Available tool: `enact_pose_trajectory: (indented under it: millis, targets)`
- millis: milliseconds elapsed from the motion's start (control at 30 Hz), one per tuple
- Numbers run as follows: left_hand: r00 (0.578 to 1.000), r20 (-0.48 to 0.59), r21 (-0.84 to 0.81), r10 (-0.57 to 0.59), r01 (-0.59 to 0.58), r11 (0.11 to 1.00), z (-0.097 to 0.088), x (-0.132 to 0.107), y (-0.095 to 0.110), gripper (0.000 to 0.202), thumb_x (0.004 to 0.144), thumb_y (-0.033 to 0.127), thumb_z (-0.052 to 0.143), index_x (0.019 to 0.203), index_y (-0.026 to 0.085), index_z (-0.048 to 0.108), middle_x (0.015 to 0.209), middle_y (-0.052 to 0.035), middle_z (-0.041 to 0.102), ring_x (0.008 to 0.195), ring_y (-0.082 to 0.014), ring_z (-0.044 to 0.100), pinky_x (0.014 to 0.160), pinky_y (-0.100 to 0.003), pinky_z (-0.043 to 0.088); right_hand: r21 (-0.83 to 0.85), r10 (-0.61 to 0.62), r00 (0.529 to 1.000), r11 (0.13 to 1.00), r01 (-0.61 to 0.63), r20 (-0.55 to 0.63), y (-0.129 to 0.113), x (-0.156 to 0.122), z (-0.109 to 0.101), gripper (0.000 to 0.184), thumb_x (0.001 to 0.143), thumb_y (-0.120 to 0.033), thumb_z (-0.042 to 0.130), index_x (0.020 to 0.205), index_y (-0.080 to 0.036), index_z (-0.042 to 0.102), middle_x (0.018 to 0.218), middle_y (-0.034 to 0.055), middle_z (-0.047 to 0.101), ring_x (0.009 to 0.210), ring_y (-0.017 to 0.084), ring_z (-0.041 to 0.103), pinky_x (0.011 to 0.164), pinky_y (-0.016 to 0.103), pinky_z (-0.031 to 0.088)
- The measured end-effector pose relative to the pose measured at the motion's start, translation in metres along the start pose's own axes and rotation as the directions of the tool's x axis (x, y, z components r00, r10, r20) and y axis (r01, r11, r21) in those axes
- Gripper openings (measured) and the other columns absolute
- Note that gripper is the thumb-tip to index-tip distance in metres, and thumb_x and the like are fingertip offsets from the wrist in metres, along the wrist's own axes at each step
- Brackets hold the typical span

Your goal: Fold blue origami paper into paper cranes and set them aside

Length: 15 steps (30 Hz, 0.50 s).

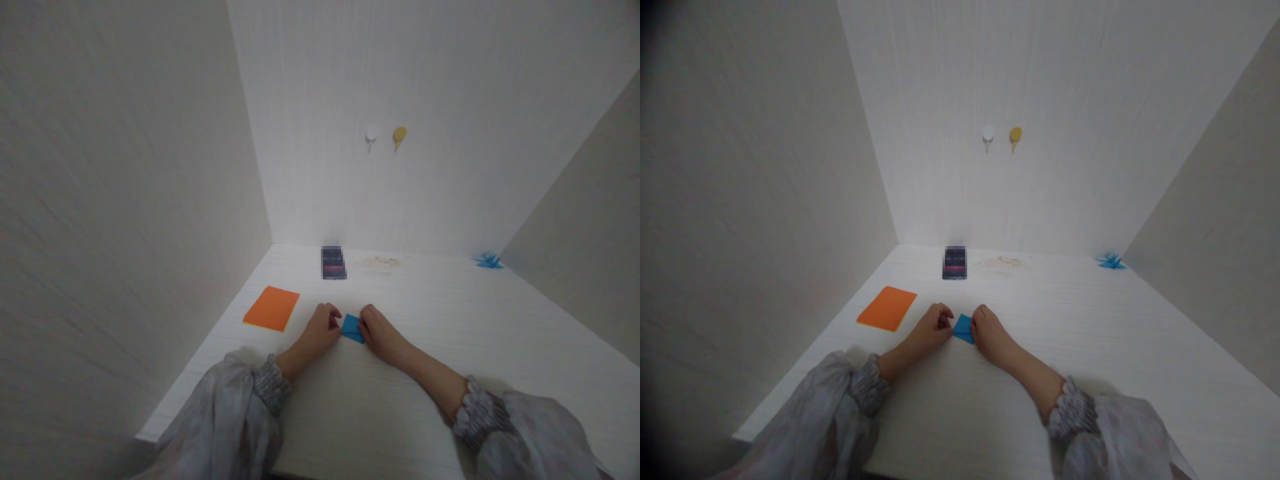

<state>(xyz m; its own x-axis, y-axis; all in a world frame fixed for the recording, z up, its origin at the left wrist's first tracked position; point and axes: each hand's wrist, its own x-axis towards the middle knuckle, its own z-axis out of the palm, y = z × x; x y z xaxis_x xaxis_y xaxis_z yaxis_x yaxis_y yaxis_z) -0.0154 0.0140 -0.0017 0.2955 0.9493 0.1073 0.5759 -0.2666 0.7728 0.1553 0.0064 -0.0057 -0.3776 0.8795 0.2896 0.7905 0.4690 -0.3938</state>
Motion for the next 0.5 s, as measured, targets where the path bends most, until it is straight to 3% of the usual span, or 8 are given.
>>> enact_pose_trajectory:
  millis: [67,133,167,367,500]
  targets:
    - [0.990,0.030,0.048,0.139,-0.140,0.989,-0.005,-0.005,0.006,0.021,0.069,0.004,0.045,0.087,0.016,0.049,0.085,-0.0028,0.051,0.076,-0.0125,0.050,0.073,-0.025,0.043,0.002,-0.016,1.000,1.000,0.016,-0.007,0.002,0.000,0.002,0.010,0.076,-0.006,0.041,0.072,-0.015,0.044,0.078,0.0066,0.048,0.073,0.016,0.046,0.067,0.027,0.040]
    - [0.934,0.172,0.084,0.314,-0.331,0.940,-0.011,-0.010,0.012,0.029,0.071,0.005,0.046,0.095,0.018,0.051,0.099,-0.0041,0.051,0.089,-0.0152,0.049,0.082,-0.028,0.040,-0.001,-0.034,0.999,0.999,0.034,-0.023,0.004,0.000,0.005,0.010,0.076,-0.007,0.041,0.071,-0.015,0.044,0.077,0.0058,0.048,0.072,0.015,0.045,0.067,0.027,0.040]
    - [0.916,0.203,0.096,0.347,-0.371,0.924,-0.014,-0.012,0.015,0.032,0.072,0.005,0.044,0.101,0.019,0.050,0.103,-0.0041,0.051,0.094,-0.0159,0.049,0.086,-0.028,0.039,-0.009,-0.039,0.999,0.999,0.039,-0.030,0.005,0.000,0.006,0.010,0.077,-0.007,0.041,0.071,-0.015,0.044,0.076,0.0055,0.047,0.072,0.015,0.045,0.066,0.026,0.040]
    - [0.858,0.318,0.194,0.403,-0.475,0.858,-0.022,-0.017,0.017,0.037,0.081,0.012,0.040,0.117,0.020,0.044,0.117,-0.0046,0.048,0.104,-0.0173,0.046,0.093,-0.030,0.035,-0.051,-0.020,0.999,0.999,0.018,-0.038,0.010,0.002,0.011,0.010,0.077,-0.008,0.041,0.070,-0.015,0.044,0.075,0.0050,0.047,0.070,0.014,0.045,0.065,0.026,0.039]
    - [0.816,0.379,0.241,0.437,-0.543,0.805,-0.022,-0.015,0.013,0.032,0.085,0.022,0.038,0.116,0.019,0.047,0.121,-0.0071,0.046,0.108,-0.0196,0.045,0.093,-0.032,0.035,-0.049,-0.034,0.998,0.998,0.032,-0.050,0.011,0.002,0.010,0.010,0.076,-0.007,0.041,0.070,-0.015,0.044,0.074,0.0044,0.047,0.069,0.014,0.044,0.064,0.026,0.039]
